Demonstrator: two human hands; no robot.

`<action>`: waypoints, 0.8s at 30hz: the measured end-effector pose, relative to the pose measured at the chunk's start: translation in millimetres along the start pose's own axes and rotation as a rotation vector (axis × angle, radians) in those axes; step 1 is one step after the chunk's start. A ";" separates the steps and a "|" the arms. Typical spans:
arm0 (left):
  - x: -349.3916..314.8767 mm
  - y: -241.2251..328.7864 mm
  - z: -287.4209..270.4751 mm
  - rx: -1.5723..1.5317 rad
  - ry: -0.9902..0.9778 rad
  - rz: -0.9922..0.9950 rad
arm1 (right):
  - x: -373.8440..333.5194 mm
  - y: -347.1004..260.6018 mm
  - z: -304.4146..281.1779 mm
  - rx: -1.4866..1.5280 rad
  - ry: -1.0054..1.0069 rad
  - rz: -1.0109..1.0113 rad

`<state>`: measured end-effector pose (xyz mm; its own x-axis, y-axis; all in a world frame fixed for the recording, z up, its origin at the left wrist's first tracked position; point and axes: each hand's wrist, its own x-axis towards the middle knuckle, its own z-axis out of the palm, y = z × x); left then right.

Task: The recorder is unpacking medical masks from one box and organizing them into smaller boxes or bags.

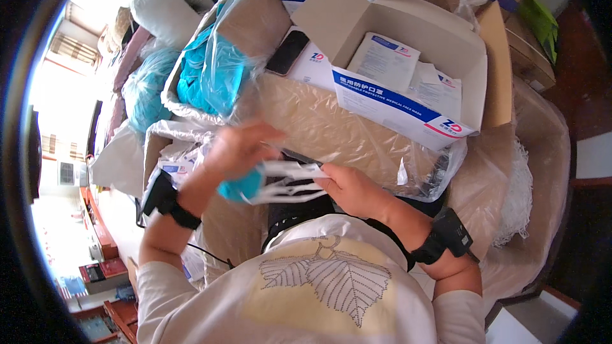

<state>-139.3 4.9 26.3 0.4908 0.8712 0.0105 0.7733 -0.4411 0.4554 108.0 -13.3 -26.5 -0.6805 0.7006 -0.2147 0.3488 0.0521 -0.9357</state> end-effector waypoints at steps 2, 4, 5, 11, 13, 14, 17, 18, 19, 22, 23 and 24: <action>3.5 35.1 21.7 -0.222 -0.108 0.072 | -1.7 -2.1 -3.7 -0.048 0.036 -0.095; 6.0 50.1 49.6 -0.328 -0.228 0.066 | -3.6 -8.3 -4.3 -0.090 0.074 -0.116; 7.8 53.7 59.5 -0.483 -0.253 -0.025 | -5.3 -17.5 -8.2 -0.090 0.030 -0.020; 5.8 47.8 93.8 -0.883 -0.248 -0.045 | -16.9 -6.7 0.1 -0.158 0.177 -0.059; 5.1 43.3 81.3 -0.723 -0.357 -0.057 | -18.4 -10.4 -0.3 -0.159 0.114 0.011; 5.7 41.3 75.6 -0.542 -0.380 -0.008 | -18.8 -11.6 -0.8 -0.160 0.081 0.046; 0.6 39.8 62.9 -0.345 -0.427 0.061 | -16.9 -10.7 -3.7 -0.147 -0.022 0.116; -1.9 39.0 60.8 -0.339 -0.440 0.070 | -16.0 -14.1 -7.8 -0.179 -0.098 0.101; -5.0 36.7 59.3 -0.405 -0.468 0.077 | -15.5 -20.6 -13.7 -0.210 -0.173 0.086; -13.7 30.8 54.4 -0.629 -0.537 0.098 | -16.9 -24.9 -15.9 -0.150 -0.288 -0.015; -15.8 30.9 51.7 -0.721 -0.546 0.101 | -17.8 -25.2 -15.8 -0.104 -0.307 -0.058; -18.2 29.7 50.2 -0.812 -0.557 0.103 | -19.7 -27.1 -17.3 -0.060 -0.376 0.001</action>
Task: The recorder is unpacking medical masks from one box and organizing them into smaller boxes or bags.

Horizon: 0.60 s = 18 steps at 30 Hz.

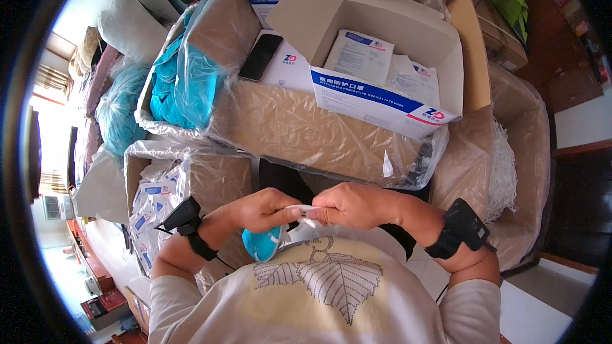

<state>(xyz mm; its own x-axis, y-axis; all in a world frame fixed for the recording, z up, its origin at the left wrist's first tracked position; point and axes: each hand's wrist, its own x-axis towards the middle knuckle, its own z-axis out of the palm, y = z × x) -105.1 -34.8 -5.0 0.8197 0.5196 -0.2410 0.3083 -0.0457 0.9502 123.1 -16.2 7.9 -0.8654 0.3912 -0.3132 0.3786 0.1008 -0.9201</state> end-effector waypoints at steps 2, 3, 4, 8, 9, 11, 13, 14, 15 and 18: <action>-9.0 -3.7 -1.2 -0.049 -0.082 0.009 | -9.2 -8.7 -3.8 0.110 -0.140 0.093; -15.0 -2.1 0.5 -0.069 -0.102 0.019 | -13.4 -12.8 -5.0 0.123 -0.207 0.109; -19.1 2.0 2.9 -0.088 -0.121 0.029 | -17.8 -17.2 -5.9 0.136 -0.274 0.123; -28.1 25.3 4.2 0.049 -0.139 0.157 | -36.9 -32.3 -10.9 0.181 -0.424 0.130; -28.9 29.2 2.5 0.092 -0.175 0.174 | -42.1 -36.5 -11.6 0.199 -0.416 0.138; -30.3 35.1 2.1 0.135 -0.180 0.189 | -49.2 -39.7 -13.9 0.200 -0.452 0.166; -31.8 38.2 2.9 0.163 -0.171 0.194 | -55.2 -37.7 -16.6 0.216 -0.480 0.186; -32.0 39.3 3.0 0.168 -0.163 0.197 | -57.3 -37.2 -18.4 0.211 -0.477 0.189; -32.6 40.0 3.5 0.172 -0.157 0.198 | -59.1 -36.5 -19.1 0.208 -0.474 0.191; -31.4 38.2 6.3 0.167 -0.130 0.216 | -63.0 -35.7 -22.8 0.207 -0.471 0.208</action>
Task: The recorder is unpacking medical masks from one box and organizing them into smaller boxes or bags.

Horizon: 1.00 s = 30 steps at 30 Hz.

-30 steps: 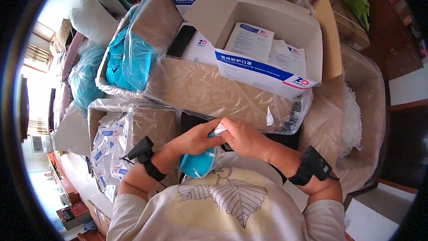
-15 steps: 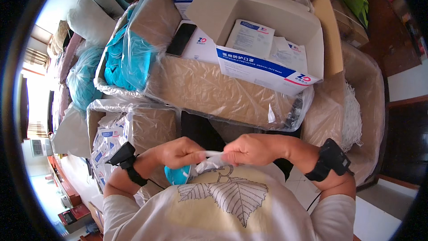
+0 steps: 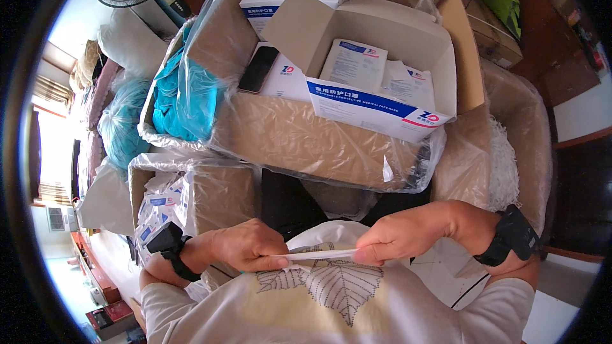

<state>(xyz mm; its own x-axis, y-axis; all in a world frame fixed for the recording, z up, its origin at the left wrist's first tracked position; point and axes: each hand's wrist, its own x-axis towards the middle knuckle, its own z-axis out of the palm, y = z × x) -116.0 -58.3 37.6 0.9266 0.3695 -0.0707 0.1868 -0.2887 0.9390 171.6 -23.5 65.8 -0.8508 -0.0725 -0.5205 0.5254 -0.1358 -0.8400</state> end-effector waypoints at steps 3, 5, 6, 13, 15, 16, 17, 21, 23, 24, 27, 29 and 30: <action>0.3 0.1 1.1 0.005 -0.002 -0.025 | -3.4 -2.9 -4.1 -0.002 0.004 0.013; -0.5 -1.3 -1.3 0.025 -0.034 -0.021 | -7.2 -2.5 -5.2 0.011 0.021 0.027; -1.4 -2.1 -2.6 0.037 -0.052 -0.017 | -12.9 0.5 -4.9 0.027 0.039 0.036; -6.5 -15.0 -1.7 -0.254 0.053 -0.132 | -17.4 24.8 -18.7 0.153 0.045 0.111; -9.2 -16.8 -2.9 -0.313 0.053 -0.178 | -22.0 25.2 -17.3 0.132 0.051 0.126; -9.4 -17.0 -3.0 -0.297 0.040 -0.155 | -24.4 24.3 -16.4 0.123 0.055 0.133; -9.9 -16.7 -2.3 -0.280 0.026 -0.131 | -25.0 22.4 -18.6 0.077 -0.005 0.157; -53.5 -35.4 7.7 -0.412 0.250 -0.317 | -59.8 56.8 -25.6 -0.460 0.265 0.120; -60.9 -42.4 6.3 -0.513 0.412 -0.499 | -70.7 48.7 -26.0 -0.644 0.399 0.617; -57.9 -42.7 8.6 -0.528 0.439 -0.485 | -61.8 47.5 -23.8 -0.395 0.448 0.483; -32.9 -50.7 0.6 -0.600 0.462 -0.390 | -10.9 38.3 -18.8 0.170 0.524 0.109; -17.1 -51.2 2.3 -0.666 0.499 -0.334 | 27.8 43.1 -20.2 0.351 0.493 -0.086; -10.0 -51.9 2.4 -0.701 0.507 -0.306 | 45.7 45.4 -18.4 0.468 0.496 -0.175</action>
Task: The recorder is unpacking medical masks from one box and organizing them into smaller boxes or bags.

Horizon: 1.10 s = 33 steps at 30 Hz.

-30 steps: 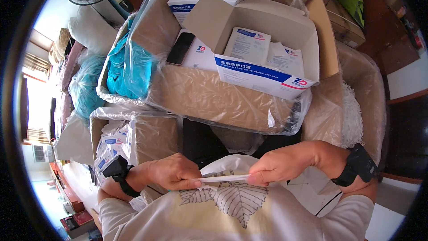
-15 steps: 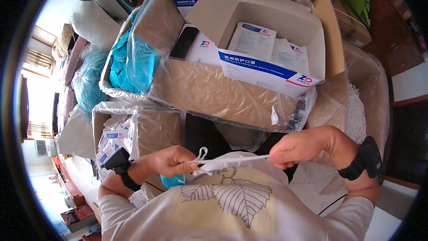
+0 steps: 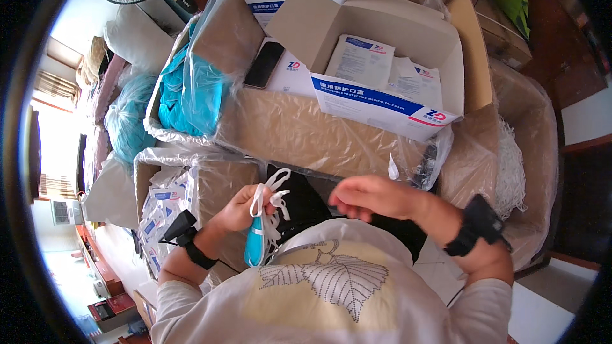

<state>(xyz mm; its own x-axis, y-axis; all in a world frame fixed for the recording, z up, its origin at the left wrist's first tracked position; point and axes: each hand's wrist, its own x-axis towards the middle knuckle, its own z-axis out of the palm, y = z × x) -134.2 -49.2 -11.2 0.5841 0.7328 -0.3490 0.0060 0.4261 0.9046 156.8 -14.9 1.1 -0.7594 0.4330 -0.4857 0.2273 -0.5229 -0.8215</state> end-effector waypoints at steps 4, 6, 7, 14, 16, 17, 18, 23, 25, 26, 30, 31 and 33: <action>6.9 -3.9 9.2 0.007 0.017 -0.030 | 51.1 25.4 25.5 0.340 -0.062 -0.020; 10.1 -3.8 10.5 0.026 0.017 -0.055 | 58.9 22.2 33.7 0.421 -0.149 -0.002; 11.4 -1.5 12.4 0.059 0.005 -0.040 | 59.2 17.5 37.2 0.469 -0.200 0.021; 12.3 3.9 12.1 0.596 -0.003 0.055 | 61.5 9.3 28.4 0.164 -0.267 0.057; 12.5 7.0 12.3 0.648 -0.001 0.039 | 60.4 8.1 27.4 0.064 -0.267 0.048; 12.4 9.2 12.5 0.647 -0.011 0.039 | 60.4 7.4 25.8 0.029 -0.266 0.039; 12.2 11.5 12.5 0.647 -0.019 0.038 | 60.4 6.7 23.4 -0.006 -0.266 0.029; 11.2 11.6 12.4 0.690 -0.041 0.051 | 52.2 1.6 16.9 -0.358 -0.220 -0.054; 9.7 14.7 13.8 0.732 -0.020 0.004 | 50.0 1.8 15.0 -0.478 -0.200 -0.032; 9.3 13.6 13.2 0.738 -0.018 0.008 | 49.2 2.8 14.1 -0.480 -0.188 -0.036; 11.9 6.2 11.1 0.830 0.005 0.119 | 46.2 1.4 14.2 -0.527 -0.139 -0.056; 12.9 5.4 11.8 0.871 0.017 0.171 | 45.9 -0.4 15.2 -0.551 -0.128 -0.064; 15.7 10.4 21.8 0.918 0.146 0.220 | 45.1 -1.2 17.0 -0.671 -0.067 -0.110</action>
<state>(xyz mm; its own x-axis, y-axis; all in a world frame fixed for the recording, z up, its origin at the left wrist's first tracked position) -107.3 -44.8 -2.0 0.5415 0.8322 -0.1196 0.5787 -0.2657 0.7711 111.9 -7.2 -14.8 -0.8307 0.3998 -0.3874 0.4592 0.0988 -0.8828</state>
